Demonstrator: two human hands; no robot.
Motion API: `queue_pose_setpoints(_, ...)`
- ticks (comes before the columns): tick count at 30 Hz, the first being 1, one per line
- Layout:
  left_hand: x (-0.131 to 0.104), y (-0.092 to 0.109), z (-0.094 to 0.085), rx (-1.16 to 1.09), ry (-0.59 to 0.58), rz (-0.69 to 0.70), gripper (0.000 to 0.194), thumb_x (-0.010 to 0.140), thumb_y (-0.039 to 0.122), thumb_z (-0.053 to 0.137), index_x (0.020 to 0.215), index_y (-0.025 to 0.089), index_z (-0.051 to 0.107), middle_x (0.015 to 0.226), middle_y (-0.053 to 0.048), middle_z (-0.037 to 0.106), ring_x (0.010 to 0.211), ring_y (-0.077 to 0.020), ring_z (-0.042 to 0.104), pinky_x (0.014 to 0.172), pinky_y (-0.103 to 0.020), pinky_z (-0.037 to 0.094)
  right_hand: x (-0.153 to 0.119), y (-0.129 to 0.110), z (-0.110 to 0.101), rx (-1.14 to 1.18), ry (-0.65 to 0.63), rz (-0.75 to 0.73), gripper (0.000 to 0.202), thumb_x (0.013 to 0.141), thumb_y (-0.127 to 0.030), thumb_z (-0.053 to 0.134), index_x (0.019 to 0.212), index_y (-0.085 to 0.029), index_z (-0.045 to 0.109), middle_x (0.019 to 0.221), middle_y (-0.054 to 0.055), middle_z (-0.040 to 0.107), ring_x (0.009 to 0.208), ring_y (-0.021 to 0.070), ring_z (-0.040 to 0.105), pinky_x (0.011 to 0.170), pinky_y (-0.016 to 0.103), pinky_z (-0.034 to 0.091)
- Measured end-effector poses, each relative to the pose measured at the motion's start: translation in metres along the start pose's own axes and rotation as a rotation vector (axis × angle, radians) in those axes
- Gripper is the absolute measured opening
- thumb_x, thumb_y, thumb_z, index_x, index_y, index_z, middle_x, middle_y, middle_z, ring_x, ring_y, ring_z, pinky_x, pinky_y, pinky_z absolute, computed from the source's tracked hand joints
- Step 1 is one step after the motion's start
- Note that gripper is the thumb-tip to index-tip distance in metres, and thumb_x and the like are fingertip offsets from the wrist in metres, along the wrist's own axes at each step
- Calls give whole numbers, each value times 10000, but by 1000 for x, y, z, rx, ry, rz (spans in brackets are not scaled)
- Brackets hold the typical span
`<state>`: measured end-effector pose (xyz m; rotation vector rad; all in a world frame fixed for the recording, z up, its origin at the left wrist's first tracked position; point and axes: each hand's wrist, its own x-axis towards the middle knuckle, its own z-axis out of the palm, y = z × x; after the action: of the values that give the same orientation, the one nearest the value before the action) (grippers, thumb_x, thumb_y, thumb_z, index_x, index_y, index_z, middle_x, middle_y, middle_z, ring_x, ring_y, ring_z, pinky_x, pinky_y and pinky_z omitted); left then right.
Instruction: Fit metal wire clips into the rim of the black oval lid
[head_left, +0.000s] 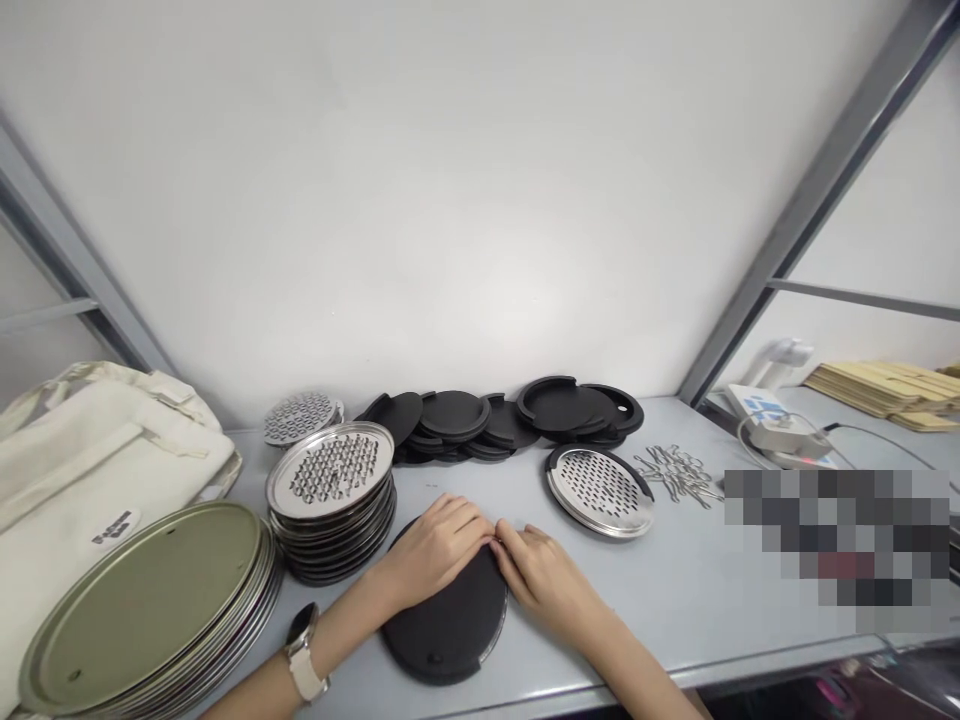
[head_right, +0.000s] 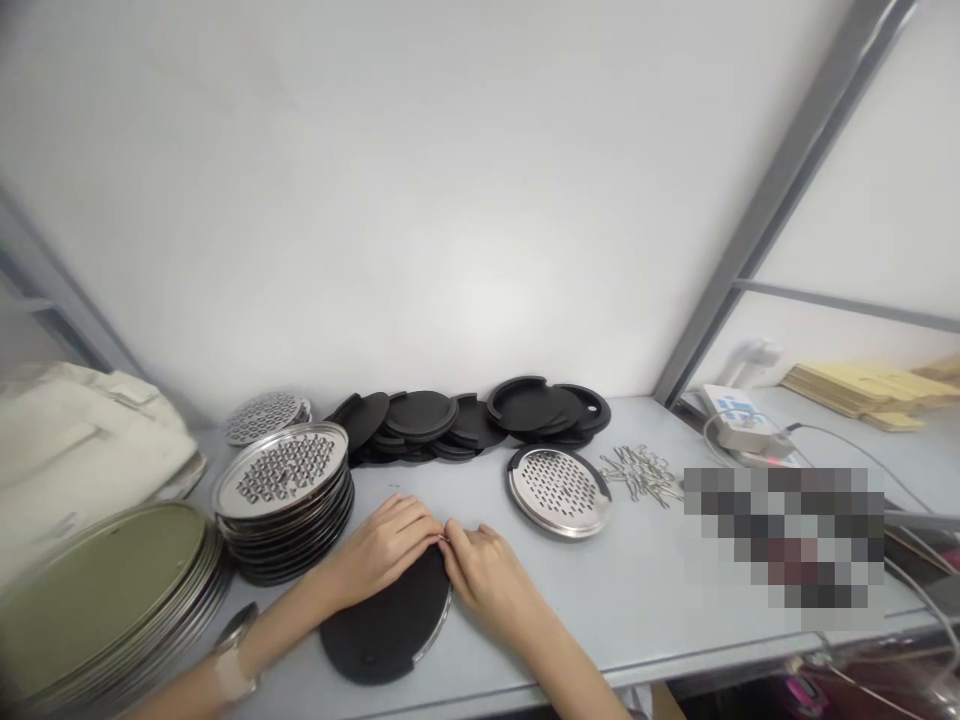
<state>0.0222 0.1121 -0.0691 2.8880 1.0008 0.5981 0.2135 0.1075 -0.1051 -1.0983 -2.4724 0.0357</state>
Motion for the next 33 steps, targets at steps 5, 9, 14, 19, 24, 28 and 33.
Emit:
queue_pose_setpoints(5, -1, 0, 3, 78, 2, 33, 235, 975, 192, 308, 923, 132, 530, 868, -52, 520, 836, -183, 452, 795, -344, 360, -1, 0, 0, -12, -1, -18, 210, 968, -186, 265, 853, -192, 441, 634, -2, 548, 576, 163, 510, 569, 273, 297)
queue_pose_setpoints(9, -1, 1, 3, 150, 6, 69, 245, 970, 187, 308, 907, 121, 535, 853, -60, 517, 823, -187, 448, 787, -341, 369, -1, -1, -1, -12, -20, -11, 205, 971, -190, 262, 862, -189, 437, 642, -1, 559, 589, 162, 531, 580, 268, 305)
queue_pose_setpoints(14, -1, 4, 2, 195, 38, 93, 221, 955, 170, 328, 896, 120, 535, 843, -60, 515, 810, -186, 450, 772, -330, 380, -1, -3, -3, -18, -13, -25, 187, 965, -181, 270, 860, -191, 424, 633, -3, 560, 570, 161, 532, 552, 260, 295)
queue_pose_setpoints(19, -2, 5, 3, 212, 65, 109, 216, 947, 161, 334, 870, 123, 533, 823, -60, 512, 803, -186, 458, 772, -329, 386, -1, -2, -1, -38, -21, -6, 160, 959, -188, 296, 848, -197, 411, 620, -6, 557, 574, 165, 538, 548, 253, 303)
queue_pose_setpoints(24, -2, 4, 4, 210, 54, 115, 200, 941, 155, 345, 908, 119, 539, 840, -65, 519, 809, -190, 461, 775, -331, 385, -1, -2, -2, -30, -30, 4, 159, 955, -180, 296, 846, -202, 410, 620, -8, 568, 573, 166, 547, 546, 253, 310)
queue_pose_setpoints(28, -3, 5, 4, 229, 55, 105, 180, 938, 159, 364, 913, 120, 537, 836, -62, 520, 811, -192, 468, 776, -332, 383, -1, -3, -2, -35, -13, 3, 164, 953, -181, 298, 834, -205, 409, 596, -15, 561, 558, 163, 545, 540, 254, 303)
queue_pose_setpoints(33, -3, 5, 3, 213, 61, 86, 195, 946, 154, 343, 938, 129, 536, 842, -63, 523, 830, -192, 477, 790, -331, 386, -1, -2, 1, -34, 19, 3, 170, 949, -180, 299, 826, -202, 414, 603, -10, 562, 558, 163, 546, 542, 254, 305)
